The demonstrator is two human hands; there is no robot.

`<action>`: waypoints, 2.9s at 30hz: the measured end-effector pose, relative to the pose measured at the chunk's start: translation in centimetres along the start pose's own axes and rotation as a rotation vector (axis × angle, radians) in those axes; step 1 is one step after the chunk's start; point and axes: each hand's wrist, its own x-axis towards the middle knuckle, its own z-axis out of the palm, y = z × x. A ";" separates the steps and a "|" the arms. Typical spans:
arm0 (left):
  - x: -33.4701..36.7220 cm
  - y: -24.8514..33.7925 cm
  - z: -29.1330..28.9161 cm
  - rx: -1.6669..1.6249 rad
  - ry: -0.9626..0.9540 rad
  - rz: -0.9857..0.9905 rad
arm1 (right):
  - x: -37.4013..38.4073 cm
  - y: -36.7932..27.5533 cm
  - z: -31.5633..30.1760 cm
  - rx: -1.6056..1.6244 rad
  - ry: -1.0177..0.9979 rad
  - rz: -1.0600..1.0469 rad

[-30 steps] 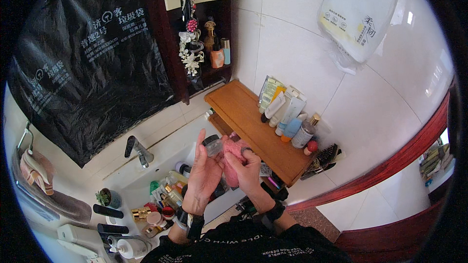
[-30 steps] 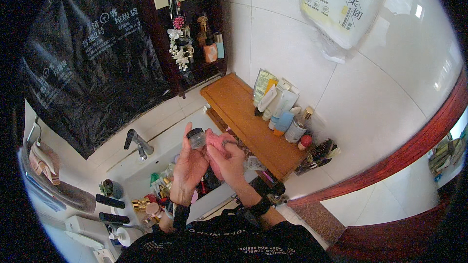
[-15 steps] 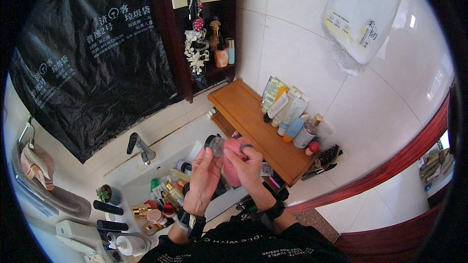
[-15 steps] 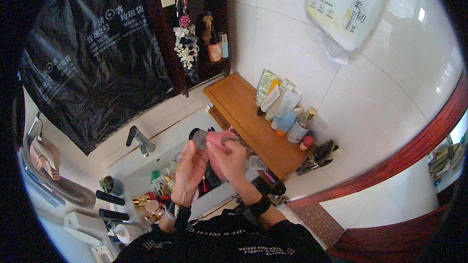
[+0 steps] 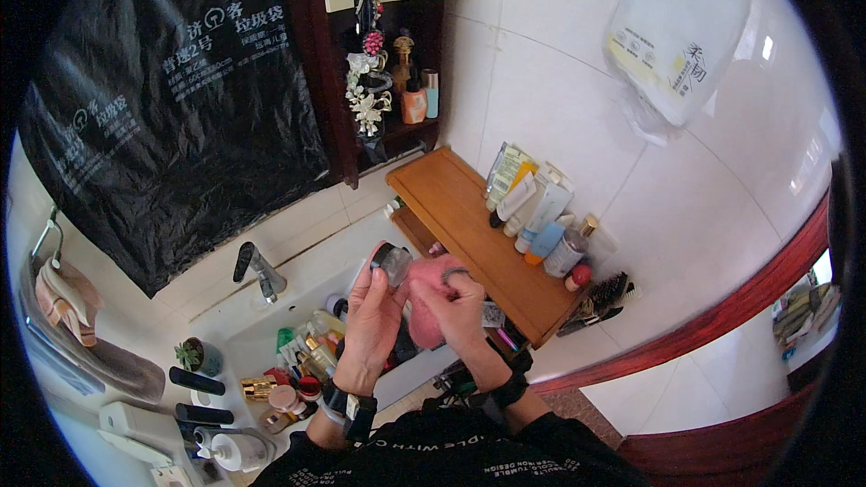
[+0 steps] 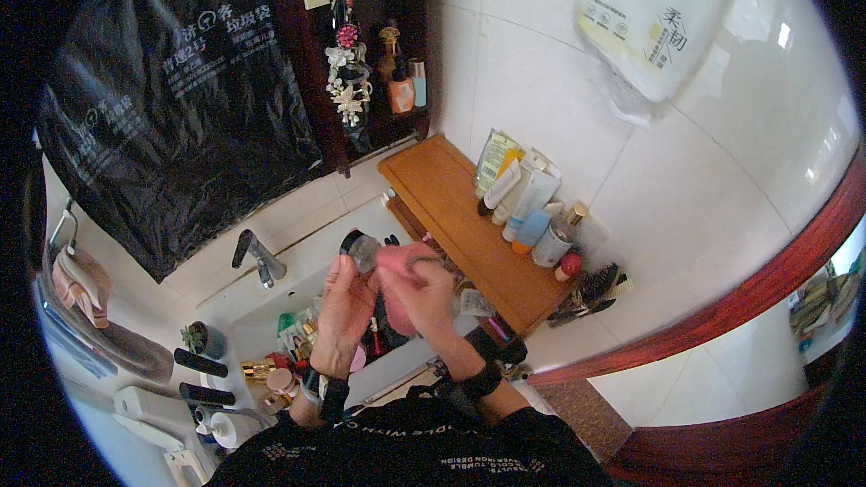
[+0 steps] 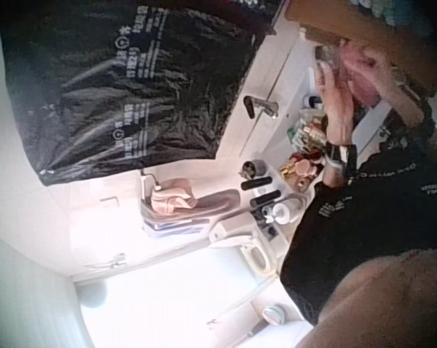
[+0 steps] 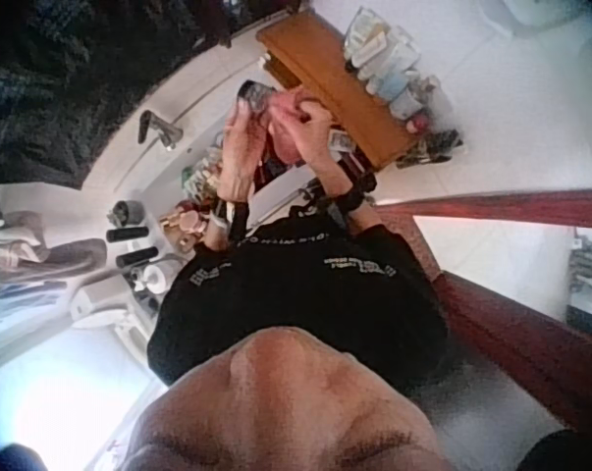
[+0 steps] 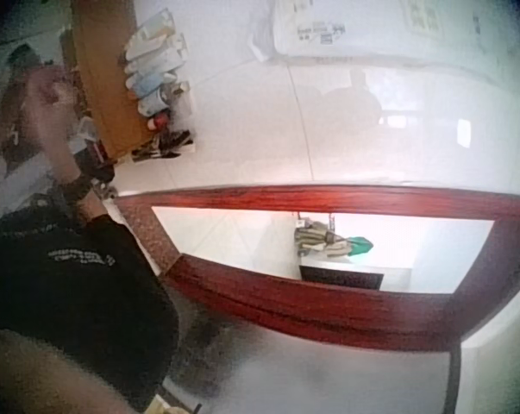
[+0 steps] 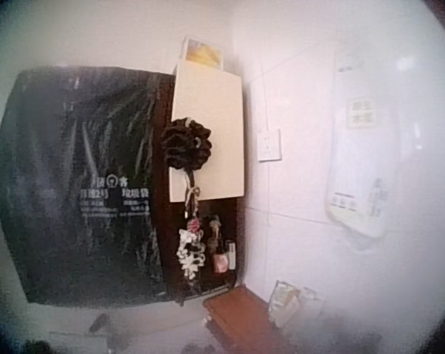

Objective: The person wipes multiple cosmetic bottles and tubes with a pink cloth in a bathroom. They handle each item one at a time, rubbing the cloth over the surfaces, then place the items back on the sink counter or a wooden shelf.

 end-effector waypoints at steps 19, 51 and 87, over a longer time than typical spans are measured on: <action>-0.7 -0.1 0.3 0.053 -0.072 -0.060 | 1.0 -0.8 0.7 0.059 0.012 -0.043; -0.9 0.8 1.6 0.104 -0.049 -0.021 | 1.1 -1.5 0.5 -0.228 -0.172 -0.395; -1.5 2.7 2.7 -0.159 -0.049 -0.046 | 1.1 -1.9 1.0 -0.279 -0.254 -0.507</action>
